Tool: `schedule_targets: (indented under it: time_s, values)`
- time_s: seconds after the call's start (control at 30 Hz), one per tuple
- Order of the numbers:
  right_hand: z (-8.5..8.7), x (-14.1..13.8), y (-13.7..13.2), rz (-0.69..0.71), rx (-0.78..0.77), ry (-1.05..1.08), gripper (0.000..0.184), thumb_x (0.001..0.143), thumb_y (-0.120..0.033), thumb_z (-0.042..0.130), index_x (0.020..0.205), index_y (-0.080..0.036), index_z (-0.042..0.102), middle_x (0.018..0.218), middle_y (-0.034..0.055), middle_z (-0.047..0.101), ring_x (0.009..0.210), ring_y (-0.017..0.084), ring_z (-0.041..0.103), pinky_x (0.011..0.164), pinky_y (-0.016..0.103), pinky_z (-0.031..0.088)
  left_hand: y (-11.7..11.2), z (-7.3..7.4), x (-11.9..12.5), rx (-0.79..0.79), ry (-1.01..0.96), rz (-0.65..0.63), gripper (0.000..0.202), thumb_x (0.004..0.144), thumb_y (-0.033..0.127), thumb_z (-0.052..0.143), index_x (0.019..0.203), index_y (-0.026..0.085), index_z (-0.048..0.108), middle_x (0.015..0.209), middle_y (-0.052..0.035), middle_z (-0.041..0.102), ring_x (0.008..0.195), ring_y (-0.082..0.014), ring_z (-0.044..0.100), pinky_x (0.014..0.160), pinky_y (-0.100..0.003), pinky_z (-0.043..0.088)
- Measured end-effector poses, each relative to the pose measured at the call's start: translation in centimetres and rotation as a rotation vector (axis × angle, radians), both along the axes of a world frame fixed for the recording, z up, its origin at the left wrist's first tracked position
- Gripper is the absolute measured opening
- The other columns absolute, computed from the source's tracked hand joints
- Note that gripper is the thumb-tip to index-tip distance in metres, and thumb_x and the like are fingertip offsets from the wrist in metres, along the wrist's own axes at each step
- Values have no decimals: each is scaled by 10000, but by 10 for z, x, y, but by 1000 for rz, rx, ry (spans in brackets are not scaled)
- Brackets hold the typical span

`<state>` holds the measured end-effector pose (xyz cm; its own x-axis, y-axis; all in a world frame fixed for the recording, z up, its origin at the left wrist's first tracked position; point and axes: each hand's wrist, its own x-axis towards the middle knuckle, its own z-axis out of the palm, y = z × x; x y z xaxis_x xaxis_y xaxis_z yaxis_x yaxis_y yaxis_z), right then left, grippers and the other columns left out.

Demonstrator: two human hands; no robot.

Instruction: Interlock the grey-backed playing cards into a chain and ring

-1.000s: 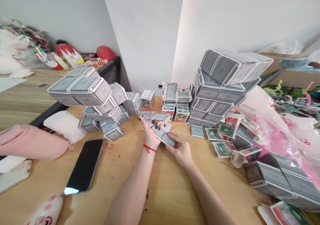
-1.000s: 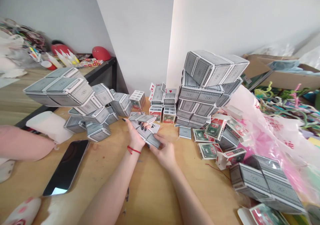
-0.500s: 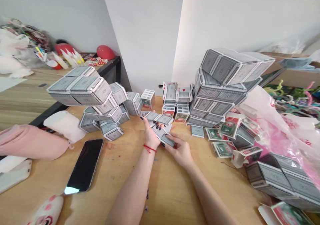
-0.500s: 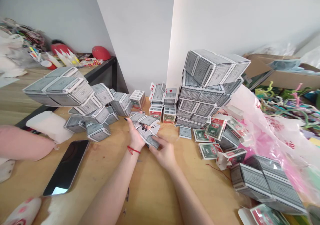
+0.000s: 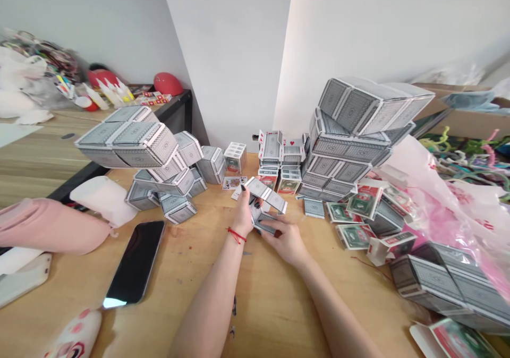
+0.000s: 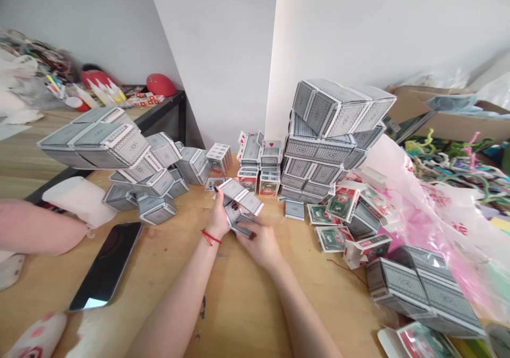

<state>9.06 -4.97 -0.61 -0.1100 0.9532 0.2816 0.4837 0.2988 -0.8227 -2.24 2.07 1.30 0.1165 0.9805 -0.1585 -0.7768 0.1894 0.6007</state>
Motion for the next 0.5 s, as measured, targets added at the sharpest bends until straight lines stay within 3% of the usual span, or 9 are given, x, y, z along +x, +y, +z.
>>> schedule_targets:
  time_s: [0.2, 0.5]
  values:
    - [-1, -1, -2, 5, -15, 63, 195, 720, -246, 591, 886, -236, 693, 993, 69, 650, 953, 232, 594, 809, 352, 485, -2, -2, 3, 33, 26, 16, 450, 702, 537, 542, 950, 166, 599, 634, -8, 538, 477, -76, 426, 473, -203, 357]
    - [-5, -2, -2, -53, -54, 114, 201, 710, -259, 592, 882, -216, 686, 1059, 82, 614, 921, 226, 600, 741, 328, 501, -1, 2, 6, -25, -56, 60, 530, 719, 607, 452, 969, 163, 596, 746, -36, 576, 552, -105, 494, 528, -233, 413]
